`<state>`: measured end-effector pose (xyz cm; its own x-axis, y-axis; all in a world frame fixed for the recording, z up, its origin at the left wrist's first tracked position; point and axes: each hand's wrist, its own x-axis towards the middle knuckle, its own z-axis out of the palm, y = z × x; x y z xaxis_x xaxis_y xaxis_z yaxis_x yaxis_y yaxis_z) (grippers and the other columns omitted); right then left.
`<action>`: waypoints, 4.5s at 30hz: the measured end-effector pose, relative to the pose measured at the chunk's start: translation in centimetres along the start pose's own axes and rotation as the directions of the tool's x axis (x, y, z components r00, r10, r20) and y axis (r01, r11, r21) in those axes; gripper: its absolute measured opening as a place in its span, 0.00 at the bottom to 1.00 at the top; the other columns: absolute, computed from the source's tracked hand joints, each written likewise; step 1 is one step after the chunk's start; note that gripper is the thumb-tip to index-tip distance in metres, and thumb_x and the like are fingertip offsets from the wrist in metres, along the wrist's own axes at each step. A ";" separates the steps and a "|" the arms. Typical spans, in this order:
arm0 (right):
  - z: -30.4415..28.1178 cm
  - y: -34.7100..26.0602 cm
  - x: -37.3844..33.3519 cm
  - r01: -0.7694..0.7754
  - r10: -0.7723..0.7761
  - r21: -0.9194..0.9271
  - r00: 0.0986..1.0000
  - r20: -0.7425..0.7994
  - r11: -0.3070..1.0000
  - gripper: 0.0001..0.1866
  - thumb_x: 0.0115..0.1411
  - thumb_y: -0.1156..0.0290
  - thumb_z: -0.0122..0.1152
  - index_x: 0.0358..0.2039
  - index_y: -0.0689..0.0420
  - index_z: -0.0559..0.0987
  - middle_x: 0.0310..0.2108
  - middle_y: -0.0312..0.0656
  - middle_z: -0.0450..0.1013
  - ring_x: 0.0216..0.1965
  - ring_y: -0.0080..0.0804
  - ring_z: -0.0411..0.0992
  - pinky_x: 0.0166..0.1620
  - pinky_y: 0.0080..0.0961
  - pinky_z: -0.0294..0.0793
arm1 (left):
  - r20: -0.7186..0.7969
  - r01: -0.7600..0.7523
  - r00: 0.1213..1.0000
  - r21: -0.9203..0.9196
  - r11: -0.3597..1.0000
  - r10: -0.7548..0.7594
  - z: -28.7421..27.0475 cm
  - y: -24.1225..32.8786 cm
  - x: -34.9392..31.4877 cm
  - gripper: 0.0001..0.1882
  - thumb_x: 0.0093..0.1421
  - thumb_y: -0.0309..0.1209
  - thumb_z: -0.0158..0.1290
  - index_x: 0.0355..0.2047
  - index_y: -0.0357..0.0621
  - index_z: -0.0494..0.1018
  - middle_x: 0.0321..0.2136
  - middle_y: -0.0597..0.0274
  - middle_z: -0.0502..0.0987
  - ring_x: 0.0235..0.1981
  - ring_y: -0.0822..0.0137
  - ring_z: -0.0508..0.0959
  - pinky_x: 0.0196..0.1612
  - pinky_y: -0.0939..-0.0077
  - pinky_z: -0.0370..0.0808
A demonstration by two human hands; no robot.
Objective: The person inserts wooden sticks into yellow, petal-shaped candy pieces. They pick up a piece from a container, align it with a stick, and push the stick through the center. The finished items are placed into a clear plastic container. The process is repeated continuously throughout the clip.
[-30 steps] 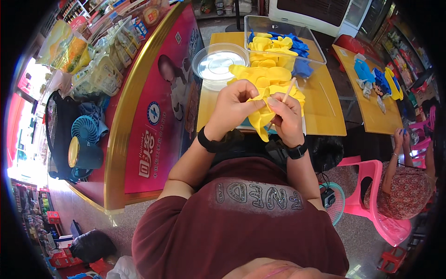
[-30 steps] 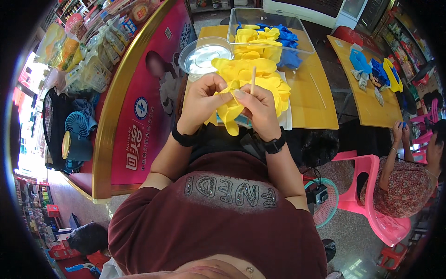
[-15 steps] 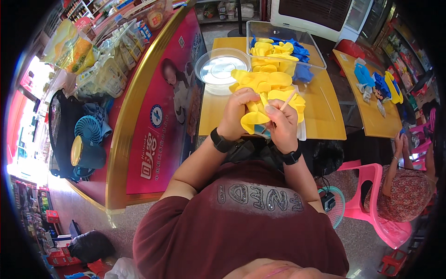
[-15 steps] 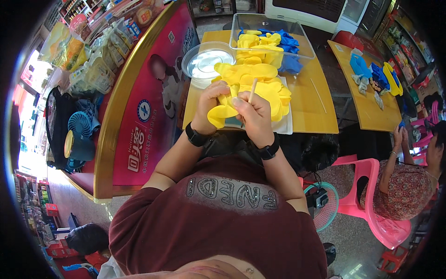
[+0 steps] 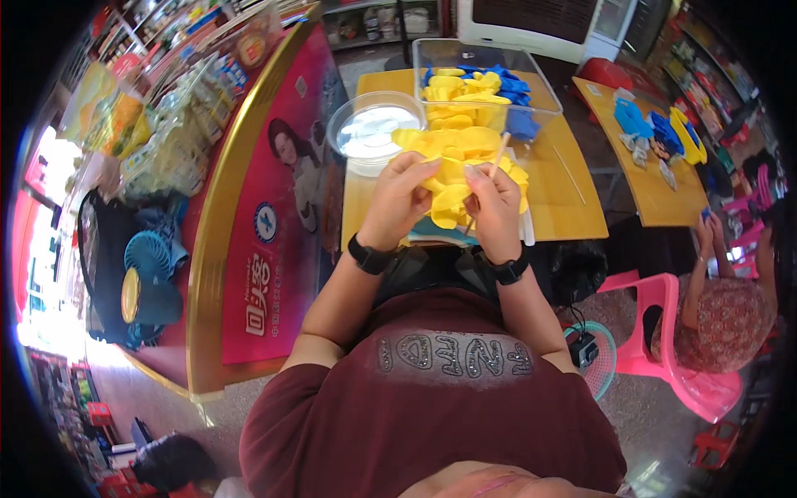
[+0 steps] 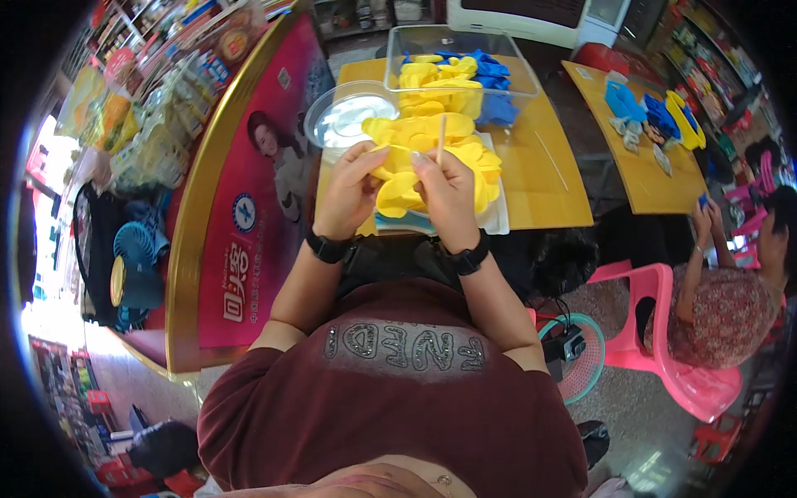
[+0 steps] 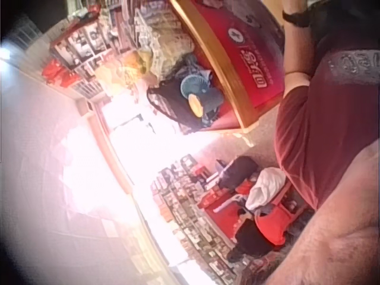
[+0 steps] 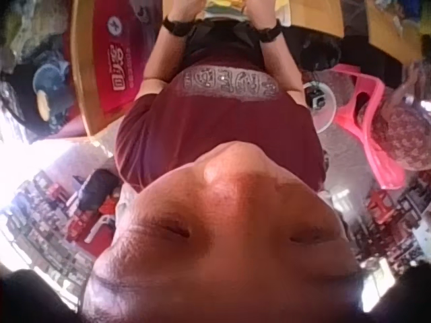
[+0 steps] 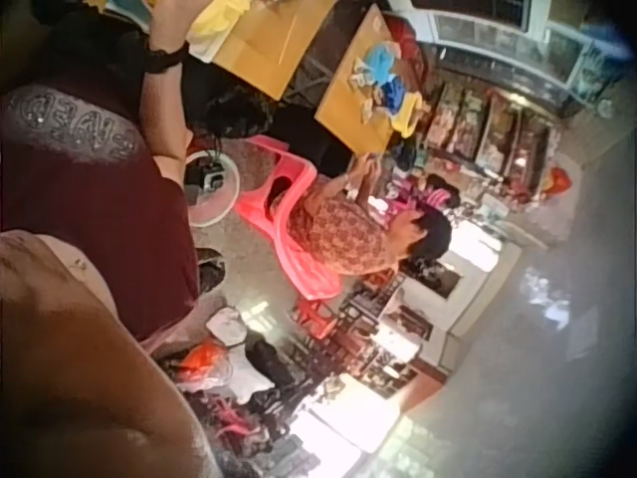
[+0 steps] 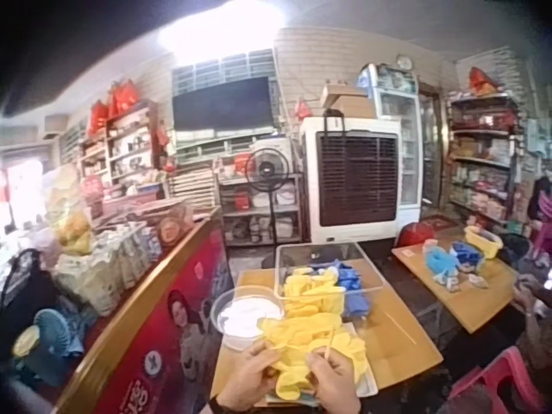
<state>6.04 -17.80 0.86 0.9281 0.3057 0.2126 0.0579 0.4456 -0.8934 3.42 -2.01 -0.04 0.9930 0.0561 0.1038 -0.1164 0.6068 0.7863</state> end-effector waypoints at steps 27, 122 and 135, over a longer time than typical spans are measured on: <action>-0.5 2.1 1.5 0.213 -0.215 -0.225 0.976 0.015 0.951 0.12 0.62 0.69 0.59 0.23 0.60 0.72 0.19 0.27 0.60 0.23 0.13 0.57 0.24 0.17 0.57 | 0.081 -0.136 0.990 0.454 0.881 0.112 2.0 -0.1 -1.1 0.17 0.57 0.22 0.59 0.47 0.39 0.70 0.39 0.68 0.75 0.41 0.77 0.74 0.45 0.82 0.71; 0.4 0.0 -0.4 0.314 -0.181 -0.482 0.936 0.302 0.818 0.09 0.55 0.71 0.67 0.25 0.61 0.78 0.22 0.38 0.72 0.22 0.24 0.68 0.26 0.23 0.66 | -0.072 -0.083 0.989 0.446 0.891 0.128 3.3 2.5 -4.4 0.11 0.61 0.29 0.58 0.42 0.37 0.74 0.32 0.65 0.78 0.32 0.78 0.76 0.36 0.83 0.73; 1.8 0.7 -1.6 -0.078 0.055 0.145 0.986 0.156 0.986 0.04 0.63 0.72 0.58 0.34 0.59 0.76 0.18 0.26 0.63 0.16 0.11 0.54 0.20 0.13 0.49 | -0.146 -0.136 0.965 0.422 0.896 0.216 1.6 1.9 -4.1 0.06 0.58 0.25 0.59 0.33 0.37 0.75 0.29 0.64 0.78 0.30 0.77 0.77 0.36 0.82 0.74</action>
<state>3.91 -16.45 0.61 0.8613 0.4570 0.2219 -0.0685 0.5374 -0.8406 -0.95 -2.31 2.01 0.9362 0.3013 0.1808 -0.2478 0.2011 0.9477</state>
